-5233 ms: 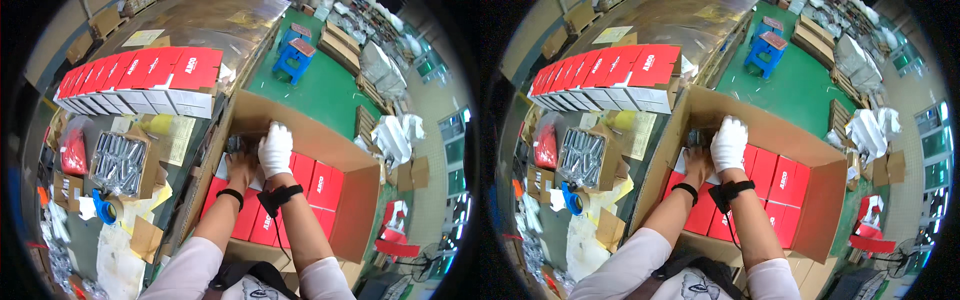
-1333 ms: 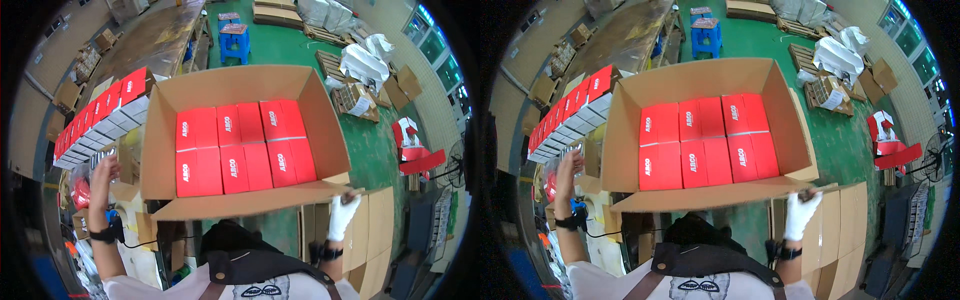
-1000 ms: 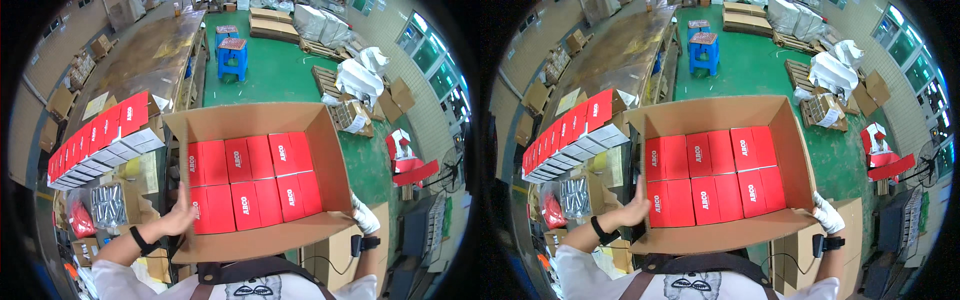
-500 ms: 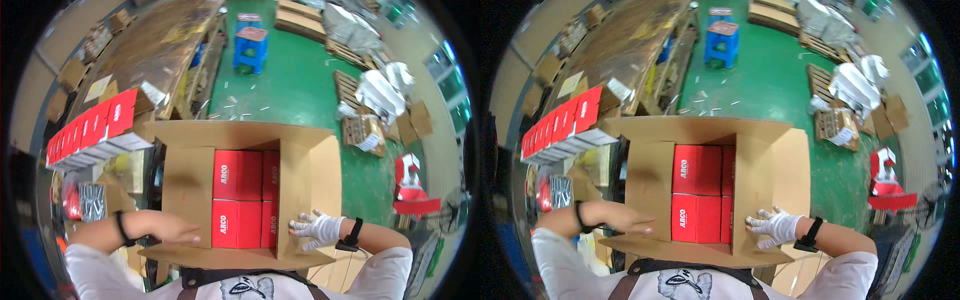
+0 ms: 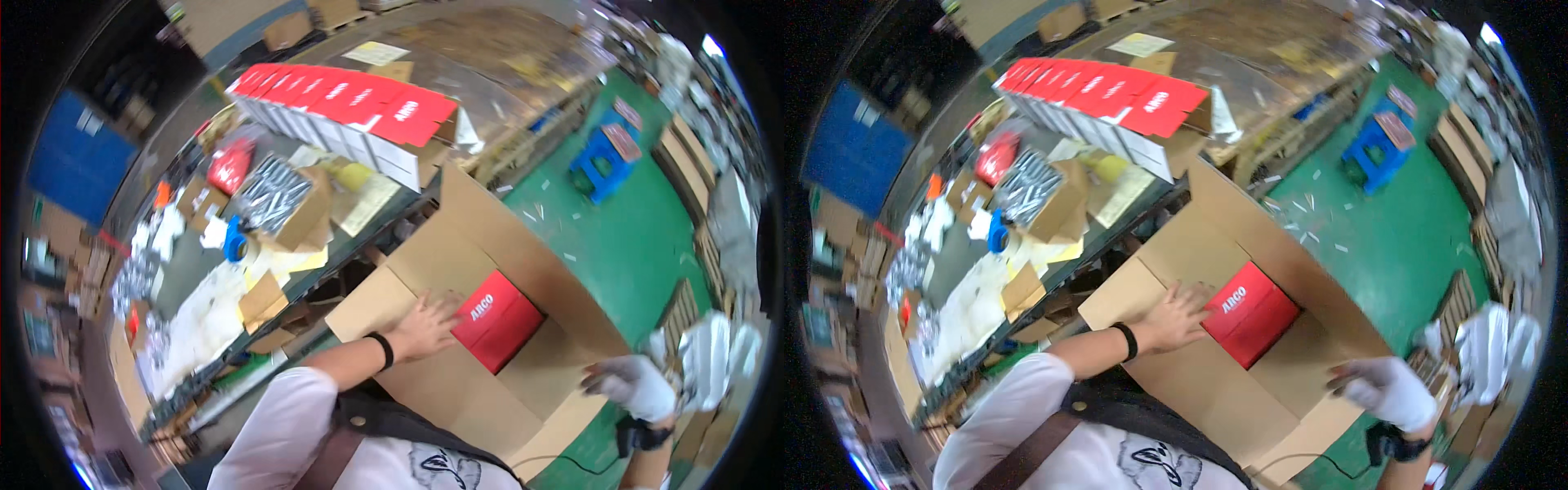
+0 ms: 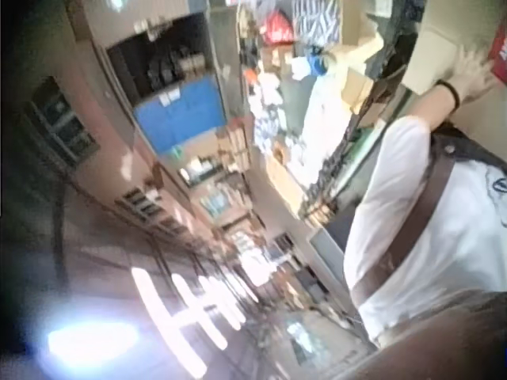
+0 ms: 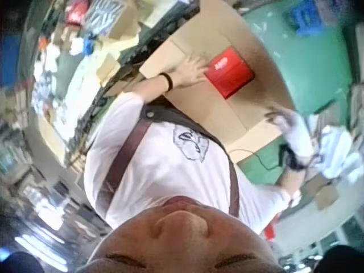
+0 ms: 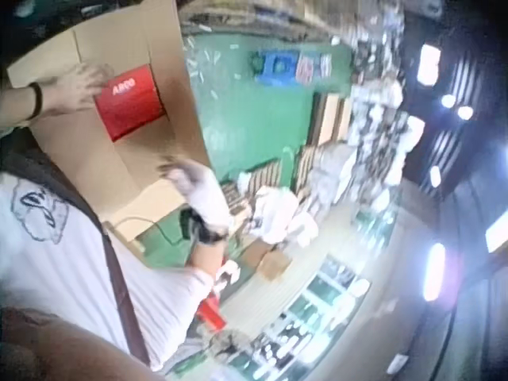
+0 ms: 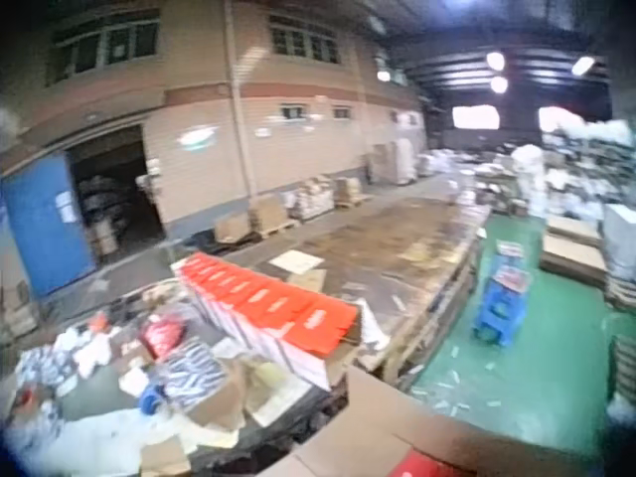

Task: The person assembles a cardboard box, places multiple red product boxes inside, and seals the package with tape. They then move the sealed box to a stack of other boxes.

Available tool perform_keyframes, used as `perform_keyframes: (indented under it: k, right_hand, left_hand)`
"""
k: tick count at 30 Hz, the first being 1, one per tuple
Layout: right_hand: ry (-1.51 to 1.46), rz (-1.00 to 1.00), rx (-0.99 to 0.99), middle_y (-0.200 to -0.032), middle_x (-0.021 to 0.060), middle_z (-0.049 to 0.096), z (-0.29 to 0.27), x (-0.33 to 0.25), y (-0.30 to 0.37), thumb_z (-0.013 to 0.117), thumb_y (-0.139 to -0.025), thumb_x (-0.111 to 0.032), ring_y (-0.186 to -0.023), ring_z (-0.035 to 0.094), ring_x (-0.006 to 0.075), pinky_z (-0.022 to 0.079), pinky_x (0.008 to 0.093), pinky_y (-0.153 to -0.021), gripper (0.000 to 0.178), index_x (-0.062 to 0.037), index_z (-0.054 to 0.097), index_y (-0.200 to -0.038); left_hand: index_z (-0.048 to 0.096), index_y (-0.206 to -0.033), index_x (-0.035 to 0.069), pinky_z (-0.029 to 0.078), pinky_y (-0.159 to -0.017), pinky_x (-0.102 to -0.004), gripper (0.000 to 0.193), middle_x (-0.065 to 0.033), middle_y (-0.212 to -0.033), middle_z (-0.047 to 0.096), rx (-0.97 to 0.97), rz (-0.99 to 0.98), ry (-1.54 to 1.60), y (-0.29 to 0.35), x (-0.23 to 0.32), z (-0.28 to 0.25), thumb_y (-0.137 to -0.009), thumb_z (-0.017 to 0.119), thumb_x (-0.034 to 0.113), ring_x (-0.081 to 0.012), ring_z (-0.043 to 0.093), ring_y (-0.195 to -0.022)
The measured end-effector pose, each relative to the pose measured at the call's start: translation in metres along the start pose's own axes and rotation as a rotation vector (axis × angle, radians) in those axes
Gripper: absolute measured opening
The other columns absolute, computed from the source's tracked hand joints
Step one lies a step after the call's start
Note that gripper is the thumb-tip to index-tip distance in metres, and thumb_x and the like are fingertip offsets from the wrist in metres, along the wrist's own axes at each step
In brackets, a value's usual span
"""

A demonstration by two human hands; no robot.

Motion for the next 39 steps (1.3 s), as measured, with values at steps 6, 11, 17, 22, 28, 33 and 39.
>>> perform_keyframes:
  k: [6, 11, 17, 22, 28, 33, 39]
  right_hand:
    - [1.048, -0.326, 0.719, -0.106, 0.0236, 0.065, -0.027, 0.036, -0.079, 0.064, -0.089, -0.026, -0.085, 0.064, 0.0366, 0.052, 0.0418, -0.074, 0.049, 0.0034, 0.051, -0.126]
    - [0.742, -0.173, 0.462, -0.125, 0.0292, 0.054, 0.074, 0.071, -0.082, 0.062, -0.088, -0.032, -0.111, 0.056, 0.0442, 0.047, 0.0461, -0.093, 0.063, 0.0035, 0.042, -0.136]
    - [1.390, -0.032, 0.199, -0.144, 0.0382, 0.025, 0.166, 0.158, -0.142, 0.061, -0.084, -0.041, -0.127, 0.043, 0.0462, 0.041, 0.0451, -0.104, 0.074, 0.0090, 0.040, -0.136]
    - [0.917, -0.234, -0.264, -0.094, 0.0203, 0.067, 0.247, -0.121, -0.187, 0.062, -0.087, -0.035, -0.091, 0.065, 0.0368, 0.051, 0.0442, -0.082, 0.043, -0.0053, 0.062, -0.117]
    - [0.824, -0.925, -0.329, -0.089, 0.0170, 0.068, 0.484, -0.269, -0.400, 0.057, -0.091, -0.030, -0.077, 0.066, 0.0354, 0.053, 0.0424, -0.071, 0.033, -0.0027, 0.062, -0.110]
    - [1.194, -0.641, 0.168, -0.084, 0.0221, 0.067, 0.603, -0.258, -0.539, 0.060, -0.086, -0.032, -0.078, 0.067, 0.0388, 0.053, 0.0487, -0.069, 0.072, -0.0092, 0.028, -0.146]
    - [0.470, -0.532, -0.014, -0.110, 0.0231, 0.063, 0.577, -0.232, -0.544, 0.060, -0.084, -0.007, -0.089, 0.066, 0.0297, 0.054, 0.0394, -0.079, 0.076, -0.0051, 0.021, -0.149]
  left_hand:
    - [0.042, -0.138, 0.010, 0.021, -0.113, -0.0518, 0.058, -0.0116, -0.146, 0.037, 0.312, 0.096, 0.110, -0.017, -0.004, 0.026, -0.092, 0.052, 0.045, -0.0306, 0.030, -0.139]
    - [0.037, -0.140, 0.012, 0.022, -0.113, -0.0505, 0.074, -0.0097, -0.151, 0.031, 0.670, 0.170, 0.287, 0.021, -0.024, 0.060, -0.079, 0.070, 0.039, -0.0257, 0.028, -0.141]
    - [0.029, -0.149, 0.016, 0.007, -0.118, -0.0491, 0.072, -0.0060, -0.156, 0.025, 0.409, 0.048, 0.066, 0.018, -0.062, 0.015, -0.091, 0.048, 0.054, -0.0211, 0.020, -0.145]
    - [0.031, -0.147, 0.010, 0.017, -0.117, -0.0460, 0.065, -0.0062, -0.153, 0.031, 0.366, 0.036, 0.020, 0.013, -0.087, 0.034, -0.096, 0.042, 0.048, -0.0209, 0.025, -0.143]
    - [0.034, -0.144, 0.009, 0.020, -0.115, -0.0463, 0.062, -0.0076, -0.150, 0.035, 0.568, -0.029, 0.211, 0.108, -0.129, 0.041, -0.094, 0.044, 0.044, -0.0233, 0.030, -0.139]
    - [0.037, -0.142, 0.008, 0.022, -0.113, -0.0465, 0.060, -0.0087, -0.146, 0.039, 0.619, -0.252, 0.303, 0.184, -0.141, 0.057, -0.093, 0.046, 0.041, -0.0254, 0.034, -0.136]
    - [0.041, -0.139, 0.007, 0.026, -0.111, -0.0468, 0.057, -0.0100, -0.143, 0.043, 0.694, -0.345, 0.419, 0.215, -0.110, 0.051, -0.091, 0.047, 0.037, -0.0278, 0.038, -0.133]
Point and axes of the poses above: each hand's wrist, its own y-axis away from the middle knuckle, its own z-axis out of the palm, x = y × z, the point moved 1 cm from there along -y, towards the middle knuckle
